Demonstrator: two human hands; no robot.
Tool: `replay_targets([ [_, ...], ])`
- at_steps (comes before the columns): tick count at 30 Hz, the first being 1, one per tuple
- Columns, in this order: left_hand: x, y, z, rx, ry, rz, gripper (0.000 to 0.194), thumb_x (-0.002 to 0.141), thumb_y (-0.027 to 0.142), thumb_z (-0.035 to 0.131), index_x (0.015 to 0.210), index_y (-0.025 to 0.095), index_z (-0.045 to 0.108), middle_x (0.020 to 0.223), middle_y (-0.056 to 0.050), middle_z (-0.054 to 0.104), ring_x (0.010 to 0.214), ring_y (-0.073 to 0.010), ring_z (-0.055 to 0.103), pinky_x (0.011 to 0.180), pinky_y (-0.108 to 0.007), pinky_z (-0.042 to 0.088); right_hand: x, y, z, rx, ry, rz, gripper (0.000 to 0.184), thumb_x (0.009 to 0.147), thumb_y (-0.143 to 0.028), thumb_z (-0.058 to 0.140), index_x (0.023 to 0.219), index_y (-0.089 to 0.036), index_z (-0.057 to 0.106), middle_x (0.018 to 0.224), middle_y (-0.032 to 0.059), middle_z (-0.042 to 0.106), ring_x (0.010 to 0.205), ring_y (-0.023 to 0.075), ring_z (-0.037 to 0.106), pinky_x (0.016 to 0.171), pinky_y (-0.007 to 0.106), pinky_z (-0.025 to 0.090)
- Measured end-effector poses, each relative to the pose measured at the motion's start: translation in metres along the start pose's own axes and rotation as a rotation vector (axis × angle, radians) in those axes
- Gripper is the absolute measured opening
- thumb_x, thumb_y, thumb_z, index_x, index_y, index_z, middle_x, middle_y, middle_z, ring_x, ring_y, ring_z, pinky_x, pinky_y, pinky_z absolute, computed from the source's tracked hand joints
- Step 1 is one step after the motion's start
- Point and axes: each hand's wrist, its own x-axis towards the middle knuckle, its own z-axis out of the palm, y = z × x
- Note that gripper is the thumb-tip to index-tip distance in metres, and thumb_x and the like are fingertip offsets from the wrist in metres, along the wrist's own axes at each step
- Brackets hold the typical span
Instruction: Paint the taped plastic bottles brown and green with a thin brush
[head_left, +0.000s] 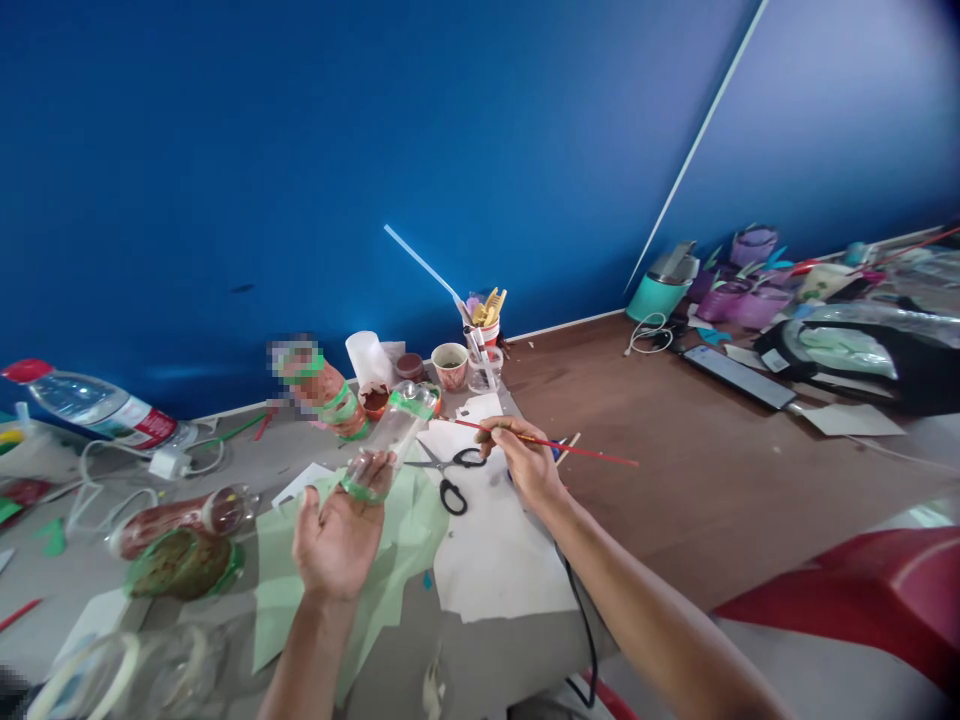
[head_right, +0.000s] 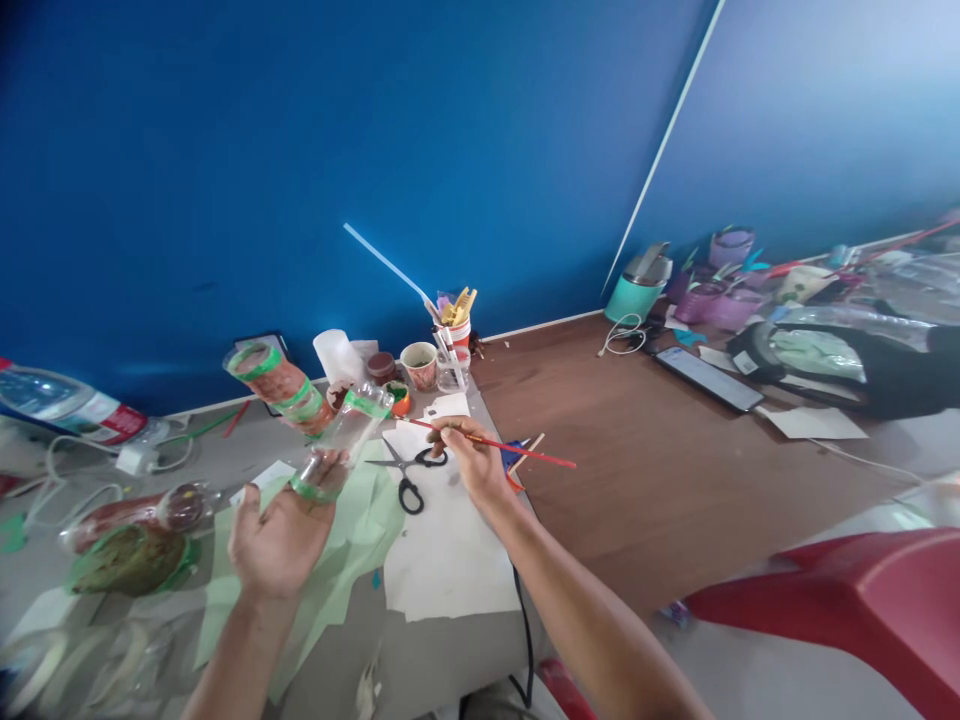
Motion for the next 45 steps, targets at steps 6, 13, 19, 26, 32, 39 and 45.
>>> replay_targets([
  [6, 0.001, -0.004, 0.002, 0.107, -0.024, -0.003, 0.061, 0.079, 0.066, 0.052, 0.104, 0.013, 0.072, 0.114, -0.016, 0.071, 0.126, -0.0341, 0.054, 0.114, -0.052, 0.031, 0.0, -0.001, 0.001, 0.056, 0.012, -0.022, 0.014, 0.08, -0.027, 0.064, 0.087, -0.02, 0.074, 0.076, 0.003, 0.072, 0.061, 0.0159, 0.064, 0.064, 0.032, 0.048],
  [13, 0.003, -0.018, -0.02, 0.68, -0.228, 0.364, 0.061, 0.081, 0.066, 0.055, 0.117, 0.018, 0.068, 0.122, -0.014, 0.067, 0.133, -0.0368, 0.045, 0.116, -0.057, 0.024, 0.001, 0.001, -0.002, 0.096, -0.012, -0.057, 0.014, 0.08, -0.029, 0.067, 0.089, -0.021, 0.074, 0.075, 0.0023, 0.072, 0.062, 0.0159, 0.064, 0.064, 0.032, 0.05],
  [19, -0.003, -0.024, -0.032, 1.558, -0.47, 0.752, 0.062, 0.092, 0.046, 0.051, 0.147, 0.023, 0.034, 0.141, -0.016, 0.051, 0.141, -0.0371, 0.034, 0.113, -0.065, 0.022, 0.002, 0.004, -0.005, 0.091, -0.036, -0.071, 0.013, 0.083, -0.03, 0.067, 0.091, -0.022, 0.074, 0.079, 0.0027, 0.072, 0.063, 0.0152, 0.064, 0.066, 0.032, 0.05],
  [26, -0.002, -0.028, -0.03, 1.822, -0.614, 0.958, 0.074, 0.092, 0.042, 0.05, 0.153, 0.017, 0.016, 0.139, -0.022, 0.05, 0.136, -0.0385, 0.039, 0.109, -0.065, 0.03, 0.0, -0.004, -0.002, 0.0, -0.105, -0.083, 0.018, 0.085, -0.033, 0.066, 0.097, -0.022, 0.073, 0.086, 0.0045, 0.072, 0.071, 0.0176, 0.066, 0.069, 0.033, 0.052],
  [32, -0.005, -0.027, -0.029, 1.84, -0.613, 0.949, 0.076, 0.091, 0.043, 0.052, 0.153, 0.015, 0.017, 0.141, -0.022, 0.049, 0.137, -0.0395, 0.039, 0.111, -0.064, 0.028, -0.002, -0.008, -0.002, -0.184, -0.195, -0.153, 0.017, 0.089, -0.031, 0.061, 0.096, -0.022, 0.073, 0.095, 0.0055, 0.068, 0.076, 0.0168, 0.066, 0.072, 0.031, 0.053],
  [39, -0.002, -0.026, -0.032, 1.821, -0.573, 0.989, 0.075, 0.09, 0.043, 0.053, 0.152, 0.016, 0.019, 0.138, -0.022, 0.051, 0.134, -0.0392, 0.043, 0.111, -0.064, 0.028, 0.0, -0.008, -0.007, -0.267, -0.199, -0.169, 0.018, 0.088, -0.028, 0.059, 0.095, -0.022, 0.074, 0.096, 0.0062, 0.068, 0.081, 0.0186, 0.064, 0.075, 0.032, 0.05],
  [45, -0.001, -0.026, -0.031, 1.817, -0.563, 0.952, 0.08, 0.087, 0.043, 0.057, 0.153, 0.02, 0.018, 0.138, -0.02, 0.052, 0.132, -0.0394, 0.046, 0.112, -0.064, 0.026, 0.0, -0.016, -0.01, -0.285, -0.146, -0.258, 0.018, 0.085, -0.02, 0.058, 0.085, -0.024, 0.076, 0.085, 0.0047, 0.066, 0.081, 0.0206, 0.061, 0.077, 0.035, 0.047],
])
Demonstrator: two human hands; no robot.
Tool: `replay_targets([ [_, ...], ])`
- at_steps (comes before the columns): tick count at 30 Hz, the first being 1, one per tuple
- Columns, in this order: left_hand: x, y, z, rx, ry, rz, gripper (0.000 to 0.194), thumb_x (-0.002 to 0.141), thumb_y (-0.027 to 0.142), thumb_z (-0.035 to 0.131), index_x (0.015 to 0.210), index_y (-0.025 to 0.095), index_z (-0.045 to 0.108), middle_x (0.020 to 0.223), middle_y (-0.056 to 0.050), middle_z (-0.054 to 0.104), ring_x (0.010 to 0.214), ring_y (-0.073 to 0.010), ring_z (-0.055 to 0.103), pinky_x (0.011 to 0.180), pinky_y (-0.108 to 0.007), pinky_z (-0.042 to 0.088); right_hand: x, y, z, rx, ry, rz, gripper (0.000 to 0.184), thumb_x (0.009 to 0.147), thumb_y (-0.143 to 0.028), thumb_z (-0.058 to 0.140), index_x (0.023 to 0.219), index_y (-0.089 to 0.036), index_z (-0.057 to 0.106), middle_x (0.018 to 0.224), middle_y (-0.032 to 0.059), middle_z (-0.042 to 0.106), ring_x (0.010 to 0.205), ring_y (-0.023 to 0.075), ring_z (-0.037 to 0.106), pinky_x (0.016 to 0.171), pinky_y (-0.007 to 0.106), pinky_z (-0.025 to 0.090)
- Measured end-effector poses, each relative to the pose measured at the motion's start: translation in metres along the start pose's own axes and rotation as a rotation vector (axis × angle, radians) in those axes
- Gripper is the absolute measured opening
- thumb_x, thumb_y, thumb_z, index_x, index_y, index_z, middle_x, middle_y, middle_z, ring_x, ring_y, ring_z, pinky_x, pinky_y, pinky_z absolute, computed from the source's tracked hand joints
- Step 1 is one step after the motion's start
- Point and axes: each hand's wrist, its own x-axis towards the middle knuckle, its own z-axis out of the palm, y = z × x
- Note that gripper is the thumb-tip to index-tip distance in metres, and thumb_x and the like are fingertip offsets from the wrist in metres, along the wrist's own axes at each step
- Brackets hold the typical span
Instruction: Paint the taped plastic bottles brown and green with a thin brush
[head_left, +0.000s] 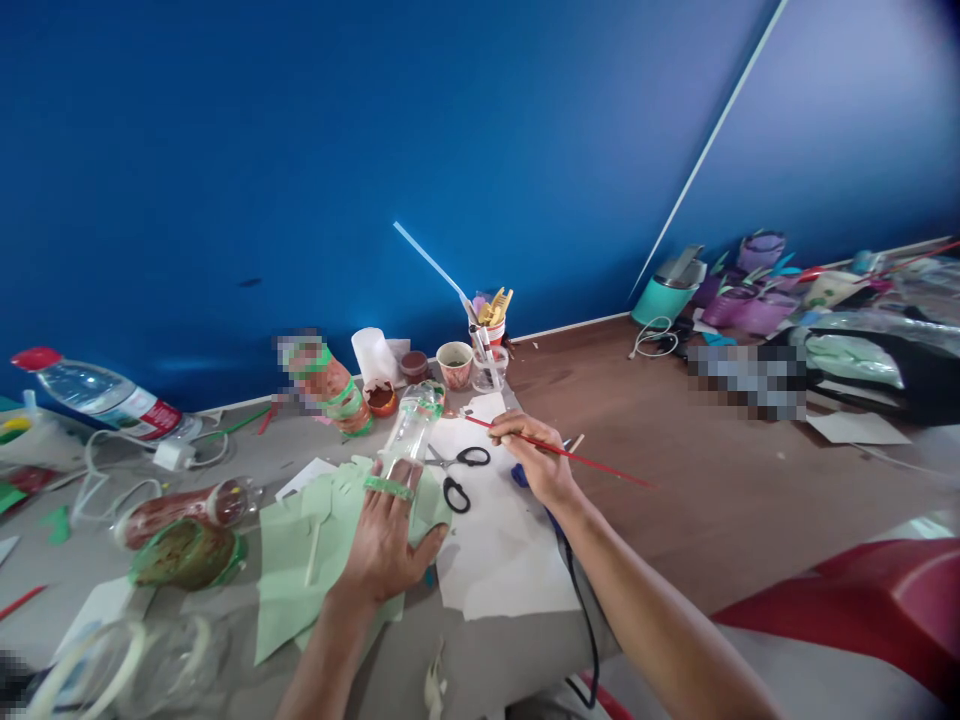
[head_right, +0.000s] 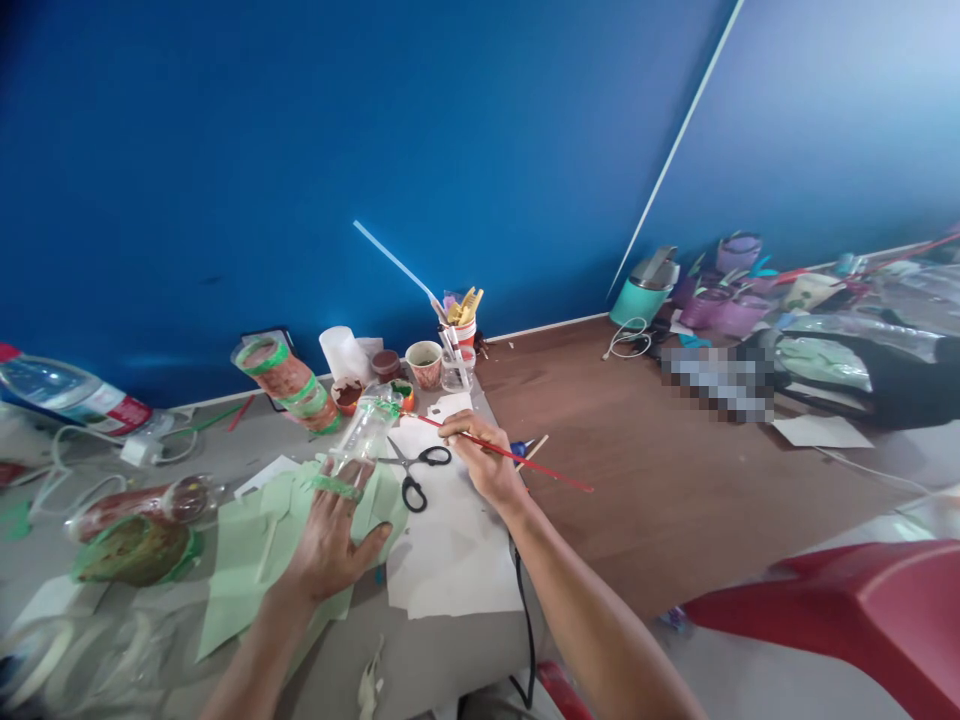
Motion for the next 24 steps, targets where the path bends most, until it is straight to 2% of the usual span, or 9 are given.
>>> replay_targets([
  [6, 0.0036, 0.0059, -0.0016, 0.041, -0.046, 0.028, 0.083, 0.087, 0.043, 0.059, 0.153, 0.017, 0.015, 0.138, -0.022, 0.051, 0.133, -0.0399, 0.044, 0.112, -0.063, 0.026, 0.0008, -0.0039, 0.0048, 0.004, -0.033, 0.007, 0.02, 0.084, -0.017, 0.057, 0.087, -0.024, 0.076, 0.091, 0.0054, 0.066, 0.082, 0.02, 0.061, 0.075, 0.034, 0.046],
  [13, 0.0022, 0.0031, -0.0013, 0.098, -0.013, 0.021, 0.085, 0.087, 0.044, 0.057, 0.154, 0.017, 0.013, 0.136, -0.023, 0.052, 0.13, -0.0414, 0.047, 0.11, -0.064, 0.028, 0.0031, 0.0013, -0.0016, -0.037, 0.017, 0.002, 0.019, 0.079, -0.016, 0.057, 0.077, -0.023, 0.075, 0.079, 0.004, 0.065, 0.078, 0.0208, 0.06, 0.076, 0.036, 0.045],
  [19, 0.0036, 0.007, -0.0018, 0.08, -0.037, 0.049, 0.087, 0.087, 0.043, 0.058, 0.154, 0.017, 0.011, 0.14, -0.024, 0.049, 0.133, -0.0414, 0.044, 0.11, -0.064, 0.029, 0.002, 0.0015, 0.0002, 0.033, -0.01, 0.027, 0.018, 0.083, -0.022, 0.057, 0.085, -0.023, 0.075, 0.086, 0.0051, 0.066, 0.075, 0.0199, 0.06, 0.073, 0.036, 0.047],
  [24, 0.0032, 0.005, -0.0024, 0.076, -0.014, 0.033, 0.086, 0.086, 0.043, 0.06, 0.154, 0.019, 0.013, 0.139, -0.022, 0.051, 0.133, -0.0409, 0.044, 0.111, -0.063, 0.028, 0.0032, 0.0023, -0.0031, -0.018, 0.021, 0.052, 0.018, 0.078, -0.018, 0.057, 0.076, -0.023, 0.074, 0.08, 0.0039, 0.066, 0.073, 0.0194, 0.059, 0.071, 0.035, 0.046],
])
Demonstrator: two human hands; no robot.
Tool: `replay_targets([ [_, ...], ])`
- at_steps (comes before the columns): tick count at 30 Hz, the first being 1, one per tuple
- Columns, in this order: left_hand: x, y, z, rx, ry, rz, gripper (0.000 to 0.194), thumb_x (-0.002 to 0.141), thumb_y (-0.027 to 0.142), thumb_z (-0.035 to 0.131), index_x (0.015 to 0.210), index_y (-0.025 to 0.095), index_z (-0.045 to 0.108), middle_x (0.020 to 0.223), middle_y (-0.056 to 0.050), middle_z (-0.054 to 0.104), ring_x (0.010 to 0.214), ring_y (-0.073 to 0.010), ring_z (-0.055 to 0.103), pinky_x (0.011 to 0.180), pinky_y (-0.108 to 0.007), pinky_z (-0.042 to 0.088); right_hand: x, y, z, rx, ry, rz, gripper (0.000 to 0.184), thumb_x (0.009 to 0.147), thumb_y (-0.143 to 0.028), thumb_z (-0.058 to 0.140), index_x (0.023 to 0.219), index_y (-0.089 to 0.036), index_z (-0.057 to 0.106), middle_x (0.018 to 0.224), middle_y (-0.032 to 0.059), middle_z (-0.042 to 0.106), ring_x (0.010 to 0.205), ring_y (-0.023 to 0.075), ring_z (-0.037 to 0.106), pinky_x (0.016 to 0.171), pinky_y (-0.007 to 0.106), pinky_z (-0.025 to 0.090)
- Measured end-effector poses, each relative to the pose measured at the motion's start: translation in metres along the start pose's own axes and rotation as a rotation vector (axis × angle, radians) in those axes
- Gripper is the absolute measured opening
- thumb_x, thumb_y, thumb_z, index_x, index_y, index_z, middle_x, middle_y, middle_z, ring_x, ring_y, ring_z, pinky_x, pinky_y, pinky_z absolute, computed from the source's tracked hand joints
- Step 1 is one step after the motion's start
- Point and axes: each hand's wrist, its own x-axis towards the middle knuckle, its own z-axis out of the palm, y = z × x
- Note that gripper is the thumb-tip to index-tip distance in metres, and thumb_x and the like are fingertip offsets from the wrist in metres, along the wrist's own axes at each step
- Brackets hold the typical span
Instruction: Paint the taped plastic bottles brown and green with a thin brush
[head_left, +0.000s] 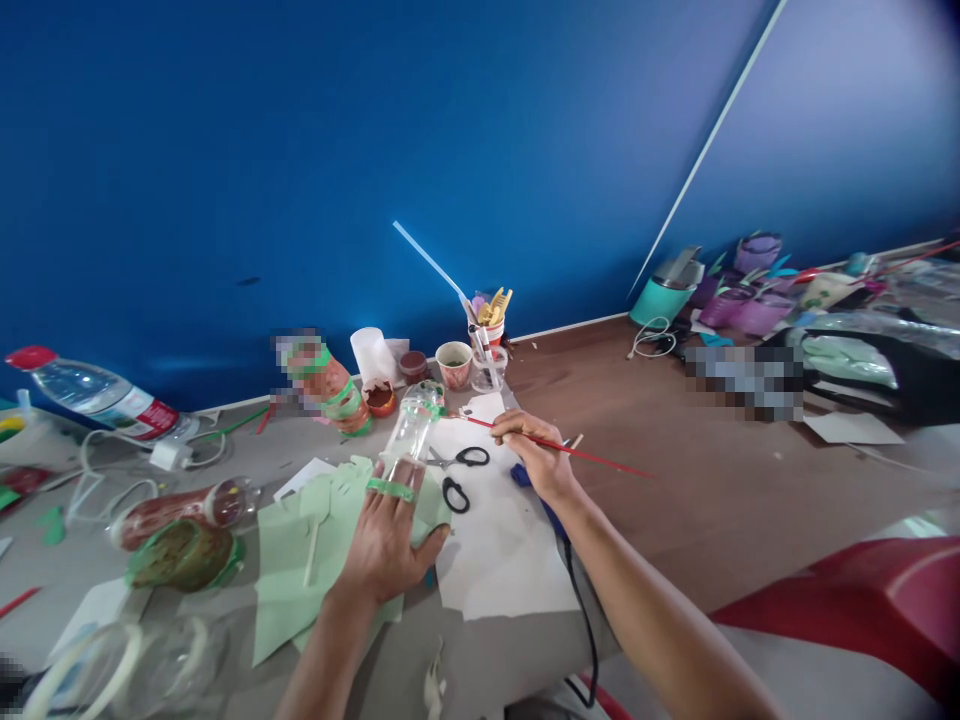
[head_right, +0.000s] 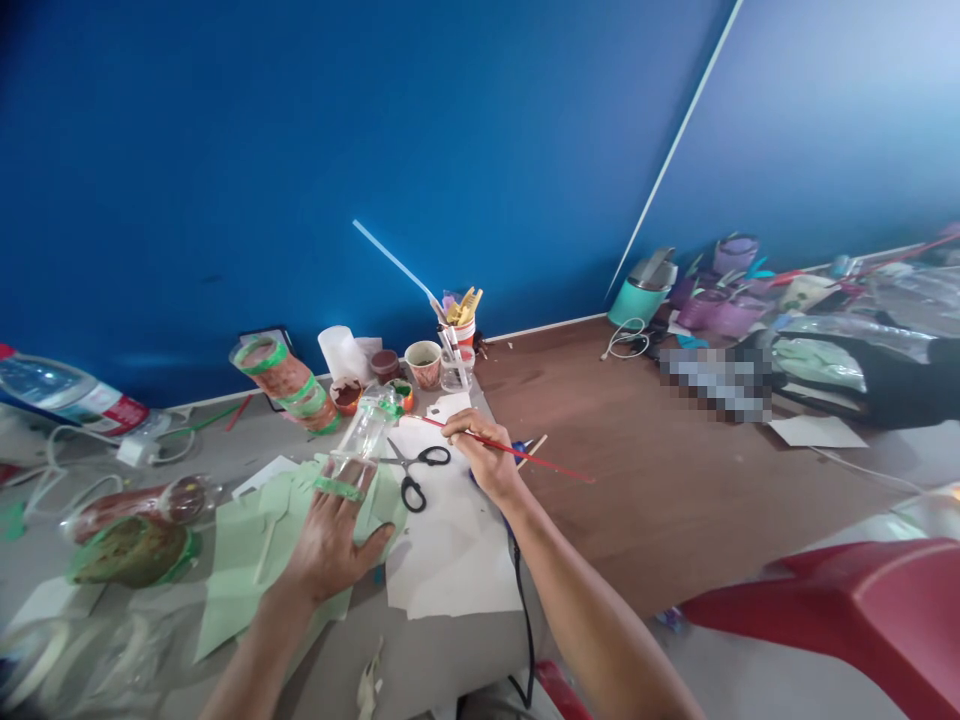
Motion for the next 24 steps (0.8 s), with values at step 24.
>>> replay_targets([
  [24, 0.003, 0.014, -0.016, -0.288, 0.126, -0.085, 0.063, 0.093, 0.035, 0.05, 0.151, 0.031, 0.025, 0.155, -0.015, 0.03, 0.144, -0.0405, 0.024, 0.108, -0.069, 0.028, -0.013, -0.001, 0.018, 0.248, 0.1, 0.089, 0.027, 0.086, -0.044, 0.064, 0.101, -0.022, 0.064, 0.082, 0.0034, 0.068, 0.065, 0.0156, 0.06, 0.063, 0.031, 0.047],
])
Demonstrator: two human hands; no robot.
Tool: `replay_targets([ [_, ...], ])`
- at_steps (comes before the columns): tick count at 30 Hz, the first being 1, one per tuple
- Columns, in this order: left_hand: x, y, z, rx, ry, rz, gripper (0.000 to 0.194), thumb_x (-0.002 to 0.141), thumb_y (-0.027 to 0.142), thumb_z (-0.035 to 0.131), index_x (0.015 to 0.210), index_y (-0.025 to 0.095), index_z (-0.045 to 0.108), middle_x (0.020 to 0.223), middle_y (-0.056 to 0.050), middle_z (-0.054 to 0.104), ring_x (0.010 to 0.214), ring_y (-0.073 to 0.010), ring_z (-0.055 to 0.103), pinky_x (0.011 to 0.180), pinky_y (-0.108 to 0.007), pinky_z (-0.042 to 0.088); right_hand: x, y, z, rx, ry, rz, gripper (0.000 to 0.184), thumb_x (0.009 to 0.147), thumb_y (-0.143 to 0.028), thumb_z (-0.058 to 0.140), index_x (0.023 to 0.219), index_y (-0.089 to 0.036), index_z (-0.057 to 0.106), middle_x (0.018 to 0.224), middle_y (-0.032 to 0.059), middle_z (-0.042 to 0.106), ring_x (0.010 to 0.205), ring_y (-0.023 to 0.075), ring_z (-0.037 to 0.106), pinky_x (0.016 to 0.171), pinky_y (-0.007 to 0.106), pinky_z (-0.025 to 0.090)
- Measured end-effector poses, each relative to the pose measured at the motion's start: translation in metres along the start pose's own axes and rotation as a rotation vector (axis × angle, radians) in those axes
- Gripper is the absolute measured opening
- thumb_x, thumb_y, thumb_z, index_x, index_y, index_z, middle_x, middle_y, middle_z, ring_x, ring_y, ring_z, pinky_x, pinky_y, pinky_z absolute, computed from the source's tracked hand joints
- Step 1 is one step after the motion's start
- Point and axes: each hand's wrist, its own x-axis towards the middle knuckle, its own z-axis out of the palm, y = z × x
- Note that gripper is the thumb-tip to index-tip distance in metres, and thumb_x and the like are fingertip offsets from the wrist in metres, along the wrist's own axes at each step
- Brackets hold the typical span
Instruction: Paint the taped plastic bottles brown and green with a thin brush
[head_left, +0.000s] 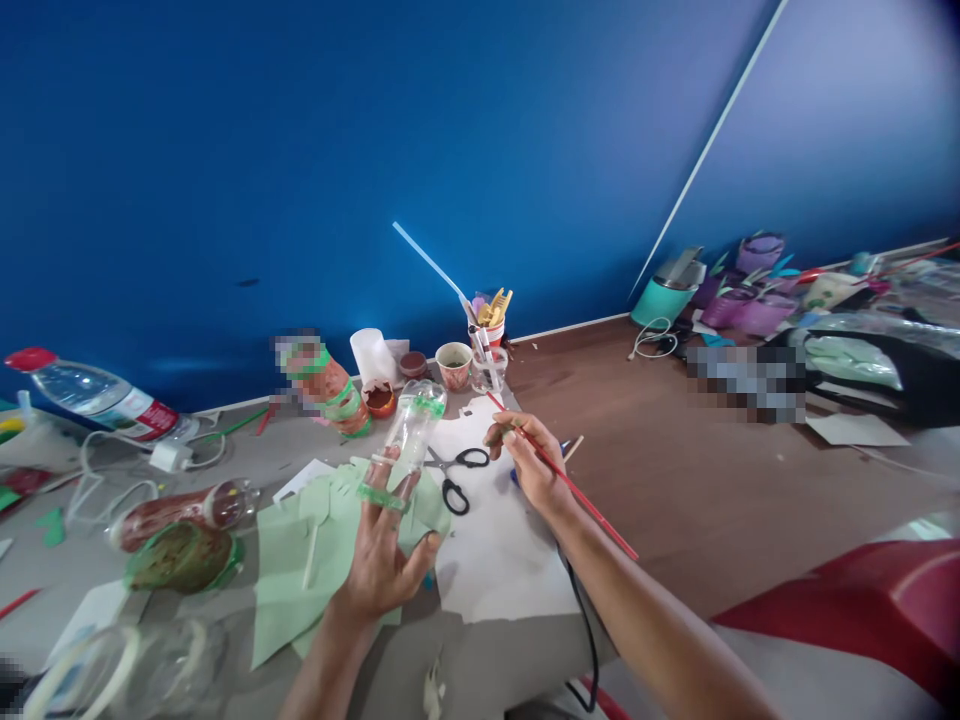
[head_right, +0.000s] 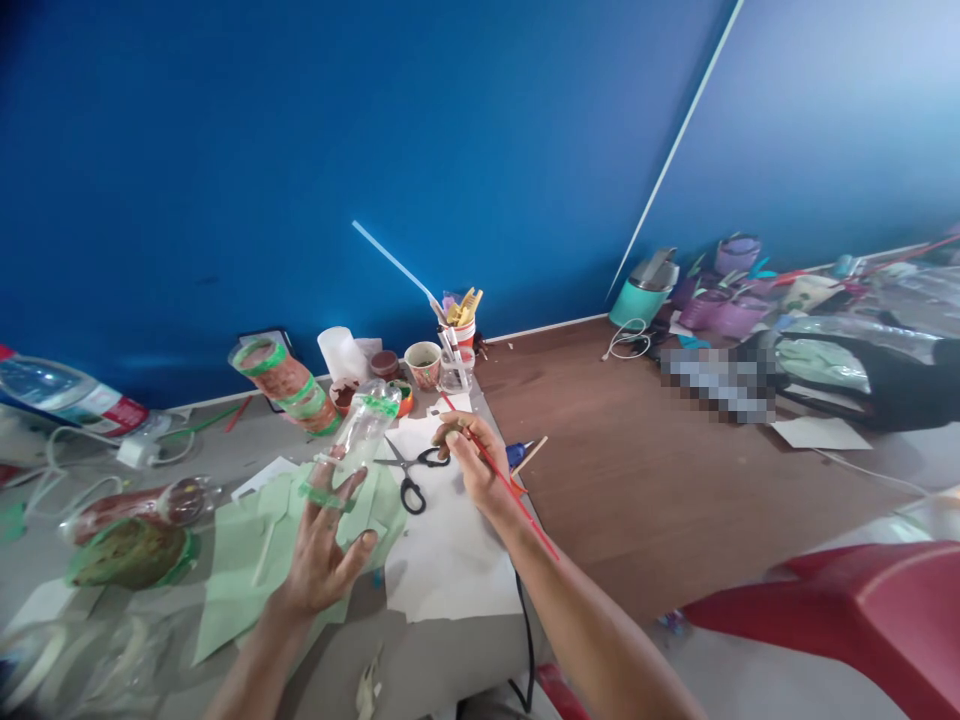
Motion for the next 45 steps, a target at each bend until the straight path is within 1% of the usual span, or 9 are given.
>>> replay_targets([
  [5, 0.002, 0.001, 0.001, 0.032, -0.017, 0.026, 0.065, 0.091, 0.036, 0.053, 0.15, 0.028, 0.027, 0.155, -0.016, 0.03, 0.144, -0.0417, 0.022, 0.108, -0.069, 0.029, -0.004, 0.002, 0.003, -0.08, -0.097, 0.026, 0.03, 0.088, -0.043, 0.062, 0.111, -0.023, 0.06, 0.092, 0.0055, 0.069, 0.075, 0.017, 0.063, 0.071, 0.033, 0.05],
  [10, 0.0, 0.003, 0.0, -0.013, -0.081, 0.07, 0.065, 0.091, 0.033, 0.051, 0.15, 0.029, 0.026, 0.15, -0.015, 0.04, 0.141, -0.0384, 0.032, 0.105, -0.062, 0.039, 0.001, 0.0, 0.001, -0.193, -0.028, -0.037, 0.035, 0.089, -0.046, 0.06, 0.116, -0.024, 0.058, 0.103, 0.0077, 0.067, 0.087, 0.0195, 0.063, 0.081, 0.036, 0.05],
  [14, -0.002, 0.003, -0.004, -0.109, -0.07, 0.112, 0.058, 0.091, 0.037, 0.048, 0.147, 0.032, 0.035, 0.142, -0.012, 0.051, 0.136, -0.0364, 0.041, 0.106, -0.06, 0.039, 0.01, -0.005, -0.008, -0.211, 0.013, -0.068, 0.035, 0.09, -0.047, 0.058, 0.116, -0.025, 0.057, 0.106, 0.0078, 0.068, 0.084, 0.0191, 0.065, 0.08, 0.036, 0.051],
  [21, 0.002, -0.001, -0.003, -0.284, -0.067, 0.226, 0.063, 0.091, 0.059, 0.04, 0.14, 0.022, 0.048, 0.138, -0.017, 0.056, 0.128, -0.0378, 0.051, 0.107, -0.057, 0.038, 0.015, -0.004, -0.017, -0.312, 0.005, -0.041, 0.039, 0.091, -0.053, 0.052, 0.115, -0.024, 0.062, 0.108, 0.0078, 0.071, 0.094, 0.0218, 0.066, 0.083, 0.037, 0.053],
  [30, 0.003, 0.001, -0.006, -0.332, -0.08, 0.234, 0.059, 0.092, 0.056, 0.041, 0.141, 0.024, 0.048, 0.137, -0.016, 0.058, 0.125, -0.0364, 0.055, 0.109, -0.057, 0.036, 0.016, -0.014, -0.014, -0.359, -0.047, 0.0, 0.038, 0.088, -0.056, 0.054, 0.104, -0.024, 0.068, 0.101, 0.0074, 0.073, 0.096, 0.025, 0.067, 0.076, 0.034, 0.055],
  [34, 0.0, 0.0, -0.004, -0.384, -0.116, 0.179, 0.059, 0.091, 0.057, 0.043, 0.14, 0.024, 0.05, 0.139, -0.017, 0.056, 0.129, -0.0391, 0.051, 0.11, -0.06, 0.033, 0.017, -0.014, -0.015, -0.299, -0.062, 0.051, 0.034, 0.085, -0.05, 0.06, 0.104, -0.023, 0.069, 0.099, 0.0062, 0.072, 0.084, 0.0209, 0.067, 0.07, 0.03, 0.053],
  [39, 0.0, 0.003, -0.005, -0.519, -0.191, 0.0, 0.053, 0.091, 0.052, 0.047, 0.133, 0.023, 0.059, 0.145, -0.016, 0.05, 0.136, -0.0409, 0.041, 0.109, -0.057, 0.035, 0.017, -0.004, -0.018, -0.188, -0.02, 0.14, 0.029, 0.083, -0.045, 0.063, 0.098, -0.02, 0.068, 0.075, 0.0021, 0.067, 0.062, 0.0146, 0.06, 0.051, 0.024, 0.043],
  [42, 0.001, 0.009, -0.007, -0.661, -0.252, -0.177, 0.048, 0.087, 0.05, 0.056, 0.126, 0.022, 0.065, 0.14, -0.016, 0.056, 0.137, -0.04, 0.04, 0.111, -0.054, 0.033, 0.018, 0.001, -0.019, -0.129, -0.012, 0.178, 0.025, 0.08, -0.042, 0.066, 0.093, -0.02, 0.067, 0.069, 0.0004, 0.064, 0.061, 0.014, 0.058, 0.052, 0.024, 0.043],
  [45, 0.001, 0.012, -0.009, -0.907, -0.242, -0.361, 0.051, 0.085, 0.053, 0.061, 0.126, 0.023, 0.064, 0.138, -0.015, 0.058, 0.137, -0.0379, 0.04, 0.113, -0.053, 0.032, 0.019, 0.005, -0.02, -0.045, -0.018, 0.186, 0.021, 0.077, -0.039, 0.068, 0.089, -0.021, 0.065, 0.077, 0.0011, 0.067, 0.067, 0.0152, 0.061, 0.06, 0.026, 0.047],
])
